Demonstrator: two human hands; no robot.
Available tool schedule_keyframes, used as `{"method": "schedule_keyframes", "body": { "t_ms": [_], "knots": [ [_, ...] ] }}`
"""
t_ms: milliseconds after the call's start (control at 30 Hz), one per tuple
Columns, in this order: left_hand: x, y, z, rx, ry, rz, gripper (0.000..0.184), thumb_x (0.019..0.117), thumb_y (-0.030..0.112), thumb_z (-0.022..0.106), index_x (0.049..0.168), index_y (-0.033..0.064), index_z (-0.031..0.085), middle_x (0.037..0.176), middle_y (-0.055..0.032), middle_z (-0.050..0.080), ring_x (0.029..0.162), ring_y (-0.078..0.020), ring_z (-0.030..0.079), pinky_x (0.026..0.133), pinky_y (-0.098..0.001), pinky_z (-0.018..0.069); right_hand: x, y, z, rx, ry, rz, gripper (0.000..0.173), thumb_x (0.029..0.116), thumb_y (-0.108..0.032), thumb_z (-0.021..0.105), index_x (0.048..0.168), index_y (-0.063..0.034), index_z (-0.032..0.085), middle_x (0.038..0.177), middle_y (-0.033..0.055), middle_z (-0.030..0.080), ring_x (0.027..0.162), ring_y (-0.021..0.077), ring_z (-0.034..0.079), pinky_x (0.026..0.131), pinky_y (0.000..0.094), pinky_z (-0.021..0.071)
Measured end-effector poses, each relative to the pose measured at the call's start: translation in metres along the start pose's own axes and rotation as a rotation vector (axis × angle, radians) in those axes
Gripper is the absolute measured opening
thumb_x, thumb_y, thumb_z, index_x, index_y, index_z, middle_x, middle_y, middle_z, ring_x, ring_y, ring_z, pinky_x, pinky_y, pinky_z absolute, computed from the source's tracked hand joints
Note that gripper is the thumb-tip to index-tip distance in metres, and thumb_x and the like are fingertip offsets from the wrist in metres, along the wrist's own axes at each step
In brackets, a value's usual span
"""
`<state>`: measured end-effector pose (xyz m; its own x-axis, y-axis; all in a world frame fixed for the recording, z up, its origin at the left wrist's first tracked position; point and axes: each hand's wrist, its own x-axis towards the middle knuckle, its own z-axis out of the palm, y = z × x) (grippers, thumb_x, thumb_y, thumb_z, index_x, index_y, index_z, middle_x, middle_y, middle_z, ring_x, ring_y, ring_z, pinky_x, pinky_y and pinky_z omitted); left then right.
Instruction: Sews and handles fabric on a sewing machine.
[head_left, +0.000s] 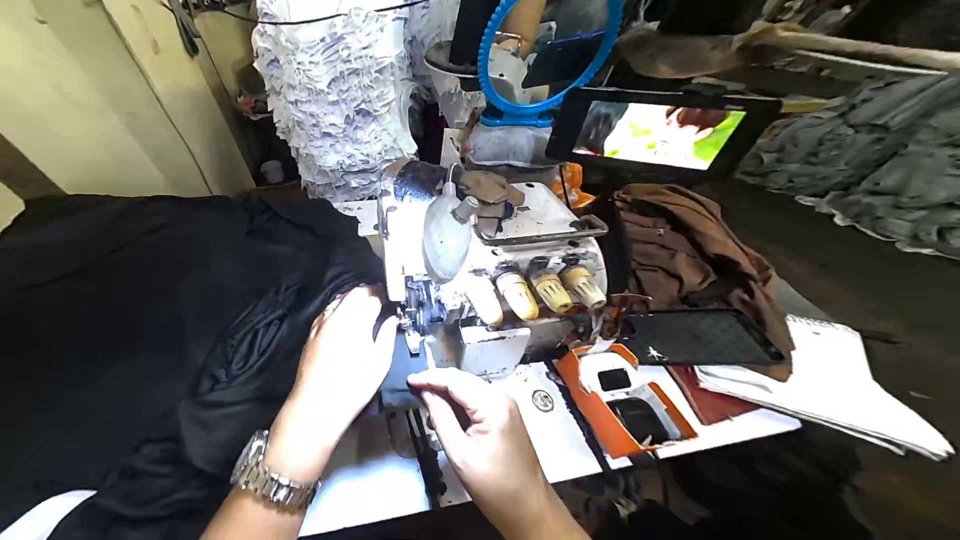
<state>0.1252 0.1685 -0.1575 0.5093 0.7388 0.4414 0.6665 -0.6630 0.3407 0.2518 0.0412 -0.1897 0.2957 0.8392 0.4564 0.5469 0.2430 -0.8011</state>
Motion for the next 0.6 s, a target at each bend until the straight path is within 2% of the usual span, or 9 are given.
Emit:
{"method": "schedule_keyframes", "body": {
  "t_ms": [133,200,233,300,367,433,467,533,600],
  "knots": [
    [0.029,-0.012,0.002,0.002,-0.021,0.018,0.022,0.0933,0.013,0.068,0.112,0.0021,0.073,0.119,-0.0148,0.071,0.113,-0.0326,0.067,0.098,-0.0546,0.0523,-0.003,-0.003,0.002,0.013,0.001,0.031,0.024,0.0949,-0.01,0.058,0.107,-0.011,0.079,0.102,-0.001,0.077,0.089,-0.0001,0.07,0.08,0.0174,0.0585],
    [0.037,-0.014,0.0,0.008,-0.026,0.012,0.021,0.0931,0.013,0.069,0.111,0.0032,0.073,0.118,-0.0151,0.069,0.113,-0.036,0.064,0.094,-0.0584,0.0508,-0.007,-0.004,0.001,0.043,-0.011,0.058,0.025,0.095,-0.009,0.058,0.109,-0.0098,0.079,0.103,-0.0006,0.076,0.083,-0.0005,0.069,0.075,0.0171,0.0584],
    [0.038,-0.013,-0.001,0.014,-0.022,0.005,0.018,0.0931,0.012,0.069,0.109,0.0042,0.073,0.114,-0.0153,0.068,0.11,-0.0374,0.063,0.09,-0.0595,0.0504,-0.008,-0.005,0.001,0.053,-0.015,0.064,0.024,0.0949,-0.009,0.058,0.109,-0.0093,0.078,0.101,-0.0006,0.076,0.079,-0.0007,0.068,0.072,0.0169,0.0581],
    [0.038,-0.013,0.0,0.015,0.02,-0.005,0.014,0.0933,0.008,0.066,0.105,0.006,0.073,0.104,-0.0146,0.068,0.101,-0.0374,0.065,0.082,-0.0586,0.0503,-0.008,-0.007,-0.001,0.073,-0.026,0.056,0.023,0.095,-0.008,0.058,0.106,-0.0086,0.078,0.097,-0.0008,0.076,0.077,-0.0007,0.068,0.072,0.0166,0.0578],
    [0.032,-0.018,0.002,-0.085,0.129,-0.036,0.01,0.0965,0.008,0.065,0.103,0.0037,0.072,0.101,-0.0152,0.069,0.097,-0.0348,0.067,0.084,-0.0567,0.0523,-0.008,-0.01,-0.004,0.092,-0.043,0.046,0.022,0.0955,-0.008,0.058,0.104,-0.0081,0.078,0.094,-0.0013,0.075,0.076,-0.0007,0.067,0.072,0.0166,0.0571],
    [0.017,-0.021,-0.001,-0.255,0.294,-0.132,0.016,0.1005,0.011,0.063,0.109,-0.0014,0.069,0.107,-0.0163,0.069,0.099,-0.0262,0.069,0.09,-0.0458,0.0558,-0.005,-0.014,-0.008,0.099,-0.048,0.043,0.021,0.0961,-0.008,0.057,0.103,-0.0073,0.077,0.09,-0.0016,0.073,0.07,-0.0009,0.064,0.066,0.0163,0.0561],
    [0.007,-0.02,-0.004,-0.336,0.389,-0.183,0.019,0.1012,0.013,0.063,0.112,-0.0027,0.067,0.107,-0.0152,0.069,0.097,-0.0195,0.067,0.088,-0.0377,0.0556,-0.003,-0.015,-0.01,0.097,-0.041,0.038,0.02,0.0967,-0.009,0.057,0.103,-0.0071,0.076,0.089,-0.0017,0.072,0.069,-0.0011,0.064,0.064,0.0159,0.0555],
    [-0.019,-0.013,-0.013,-0.45,0.539,-0.2,0.021,0.1009,0.012,0.06,0.112,-0.0043,0.065,0.104,-0.0096,0.067,0.095,-0.0056,0.064,0.085,-0.0227,0.0529,0.001,-0.018,-0.01,0.097,-0.016,0.019,0.02,0.098,-0.011,0.058,0.105,-0.0062,0.076,0.093,-0.0008,0.072,0.072,-0.0019,0.064,0.067,0.0147,0.0556],
    [-0.047,0.002,-0.018,-0.542,0.603,-0.133,0.016,0.0983,0.01,0.058,0.106,-0.003,0.063,0.098,-0.001,0.064,0.092,0.0046,0.06,0.083,-0.0121,0.0507,0.006,-0.02,-0.006,0.097,0.013,-0.02,0.022,0.0983,-0.013,0.06,0.112,-0.0055,0.075,0.102,0.0011,0.073,0.082,-0.0015,0.066,0.073,0.0142,0.0568]
  ]
}}
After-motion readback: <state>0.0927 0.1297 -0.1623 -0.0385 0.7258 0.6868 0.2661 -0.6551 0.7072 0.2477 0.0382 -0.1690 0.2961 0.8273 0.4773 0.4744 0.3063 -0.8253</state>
